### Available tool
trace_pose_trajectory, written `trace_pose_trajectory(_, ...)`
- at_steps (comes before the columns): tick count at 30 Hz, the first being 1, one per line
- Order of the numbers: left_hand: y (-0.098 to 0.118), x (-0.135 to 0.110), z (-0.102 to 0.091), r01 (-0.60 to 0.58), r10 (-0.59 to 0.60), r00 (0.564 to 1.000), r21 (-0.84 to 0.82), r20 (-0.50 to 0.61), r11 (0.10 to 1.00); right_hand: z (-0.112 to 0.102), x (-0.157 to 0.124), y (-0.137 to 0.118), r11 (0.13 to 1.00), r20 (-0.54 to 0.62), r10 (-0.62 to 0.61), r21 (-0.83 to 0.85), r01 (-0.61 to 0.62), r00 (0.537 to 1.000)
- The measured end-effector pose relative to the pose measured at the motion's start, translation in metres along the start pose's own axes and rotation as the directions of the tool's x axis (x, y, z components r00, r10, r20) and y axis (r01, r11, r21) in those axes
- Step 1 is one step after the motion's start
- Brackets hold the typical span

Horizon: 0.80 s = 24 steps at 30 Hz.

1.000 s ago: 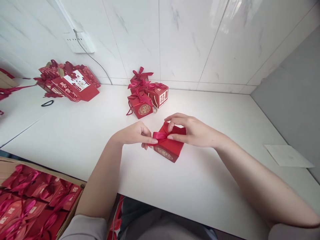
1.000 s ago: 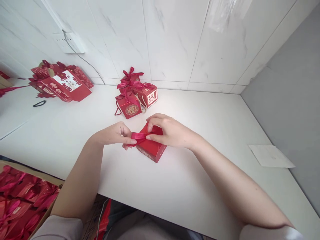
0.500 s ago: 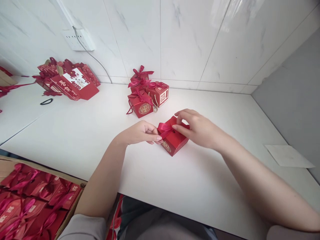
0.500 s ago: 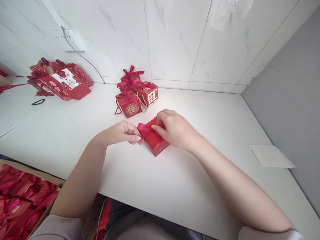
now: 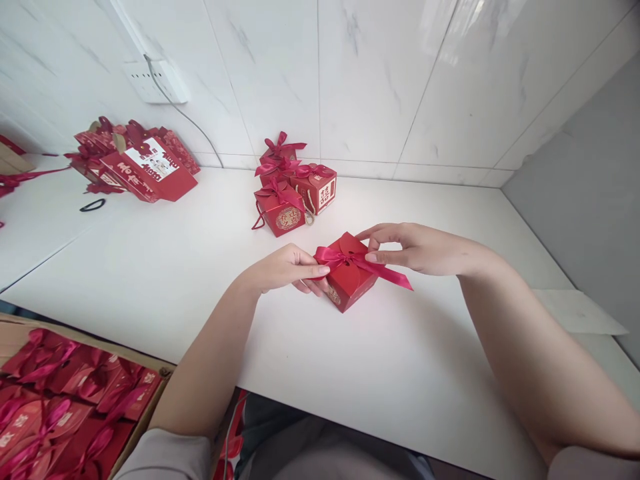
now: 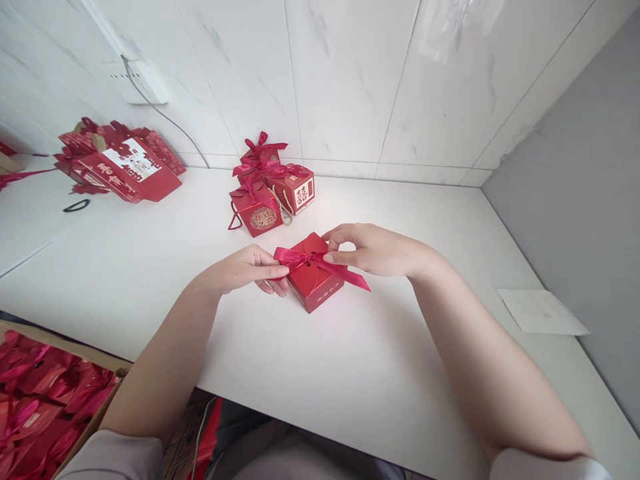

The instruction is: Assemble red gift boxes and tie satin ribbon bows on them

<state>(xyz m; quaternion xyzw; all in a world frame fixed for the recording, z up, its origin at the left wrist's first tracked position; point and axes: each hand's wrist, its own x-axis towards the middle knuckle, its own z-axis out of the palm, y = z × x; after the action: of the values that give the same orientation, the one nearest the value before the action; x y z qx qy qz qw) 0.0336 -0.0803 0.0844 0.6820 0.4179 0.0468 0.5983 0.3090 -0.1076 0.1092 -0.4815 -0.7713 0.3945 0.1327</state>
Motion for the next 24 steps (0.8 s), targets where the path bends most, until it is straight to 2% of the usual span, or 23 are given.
trace_pose_trajectory(5, 0.002, 0.0, 0.001, -0.05, 0.051, 0.994, -0.017, 0.1, 0.999, -0.004, -0.001, -0.003, 0.988, 0.01, -0.056, 0.148, 0.054, 0.998)
trace_pose_trajectory(9, -0.001, 0.0, 0.002, -0.059, 0.063, 0.981, -0.026, 0.181, 0.998, -0.004, 0.001, 0.0, 0.98, 0.047, -0.08, 0.185, 0.07, 0.996)
trace_pose_trajectory(14, -0.005, 0.002, 0.002, -0.076, 0.086, 0.976, -0.056, 0.201, 0.996, -0.002, 0.008, 0.008, 0.983, 0.084, -0.087, 0.168, 0.072, 0.993)
trace_pose_trajectory(24, -0.006, 0.003, -0.003, -0.193, 0.177, 0.945, 0.031, 0.275, 0.981, -0.002, 0.013, 0.017, 0.974, 0.134, -0.099, 0.217, 0.068, 0.986)
